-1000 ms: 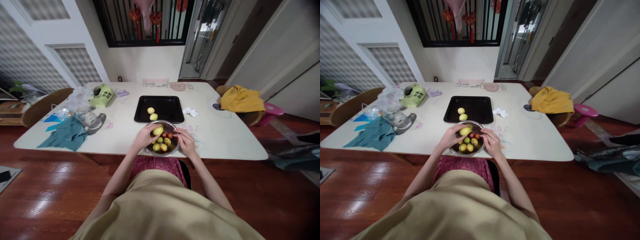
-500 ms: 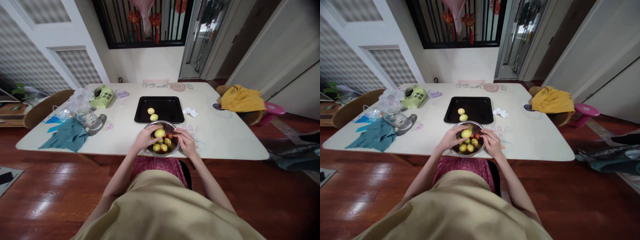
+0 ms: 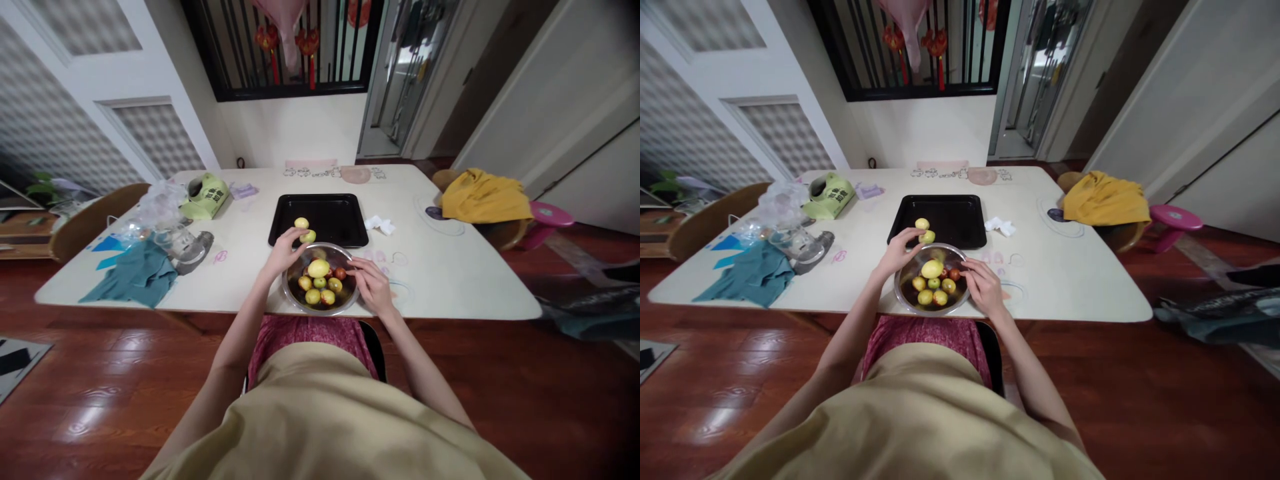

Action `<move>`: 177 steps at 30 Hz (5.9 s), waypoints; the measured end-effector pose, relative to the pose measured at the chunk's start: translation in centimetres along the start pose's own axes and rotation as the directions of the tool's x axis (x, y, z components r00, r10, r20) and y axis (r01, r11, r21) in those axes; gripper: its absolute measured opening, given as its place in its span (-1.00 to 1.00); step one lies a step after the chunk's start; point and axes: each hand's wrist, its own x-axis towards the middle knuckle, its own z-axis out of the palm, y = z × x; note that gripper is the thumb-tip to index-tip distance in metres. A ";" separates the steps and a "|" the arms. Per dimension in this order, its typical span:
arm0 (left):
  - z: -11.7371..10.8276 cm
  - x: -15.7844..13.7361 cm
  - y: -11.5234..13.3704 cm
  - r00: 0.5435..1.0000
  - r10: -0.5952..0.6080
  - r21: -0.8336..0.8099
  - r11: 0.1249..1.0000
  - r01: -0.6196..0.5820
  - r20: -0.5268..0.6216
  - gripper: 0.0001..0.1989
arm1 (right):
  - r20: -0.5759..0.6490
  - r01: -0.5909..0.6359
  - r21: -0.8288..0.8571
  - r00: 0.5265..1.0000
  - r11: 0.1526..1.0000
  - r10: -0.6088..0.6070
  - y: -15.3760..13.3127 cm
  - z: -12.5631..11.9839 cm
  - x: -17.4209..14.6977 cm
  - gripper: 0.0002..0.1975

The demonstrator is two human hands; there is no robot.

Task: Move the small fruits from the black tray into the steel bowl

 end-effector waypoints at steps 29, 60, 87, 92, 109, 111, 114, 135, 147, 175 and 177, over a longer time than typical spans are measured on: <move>0.3 3.1 -1.8 0.979 -0.198 -0.111 0.975 0.192 -0.046 -0.60 | -0.004 -0.005 -0.009 1.000 1.000 0.005 -0.1 0.1 0.1 -0.66; -3.9 -6.3 7.2 0.907 0.275 -0.065 0.961 -0.269 0.319 -0.71 | -0.006 0.029 -0.010 1.000 1.000 -0.029 0.0 0.1 0.0 -0.68; -2.8 -6.4 3.5 0.991 0.111 -0.184 0.975 -0.124 -0.081 -0.78 | -0.002 0.013 0.002 1.000 1.000 -0.013 0.3 -0.8 2.2 -0.68; -1.0 -6.8 2.0 0.964 0.078 -0.266 0.953 -0.147 -0.255 -0.84 | 0.087 0.079 -0.033 0.993 0.996 -0.076 0.8 0.1 7.2 -0.76; 0.6 -8.3 1.8 0.944 0.326 -0.128 0.935 -0.331 -0.059 -0.57 | 0.728 0.261 -0.110 0.679 0.959 -0.102 9.8 12.4 18.4 -0.31; 0.6 -8.3 1.9 0.944 0.326 -0.126 0.935 -0.331 -0.060 -0.57 | 0.739 0.258 -0.100 0.666 0.961 -0.102 10.1 12.8 18.6 -0.32; 0.5 -8.3 1.9 0.948 0.314 -0.129 0.939 -0.318 -0.052 -0.56 | 0.738 0.258 -0.097 0.667 0.961 -0.105 10.2 12.9 18.6 -0.37; 0.3 -8.2 2.2 0.956 0.289 -0.184 0.939 -0.292 -0.044 -0.57 | 0.414 0.165 -0.126 0.905 0.978 -0.099 2.1 2.8 14.5 -0.55; 0.2 -8.4 2.1 0.960 0.276 -0.179 0.944 -0.278 -0.032 -0.56 | 0.229 -0.093 -0.097 0.967 0.991 0.114 -6.2 -1.4 3.7 -0.61; -0.4 -8.3 2.7 0.968 0.250 -0.179 0.953 -0.243 0.015 -0.48 | -0.083 -0.195 -0.088 0.979 0.977 0.188 -6.1 -1.3 2.0 -0.81; -0.4 -8.4 2.7 0.969 0.247 -0.177 0.954 -0.241 0.014 -0.48 | -0.049 -0.186 -0.101 0.982 0.977 0.182 -6.0 -1.5 2.1 -0.80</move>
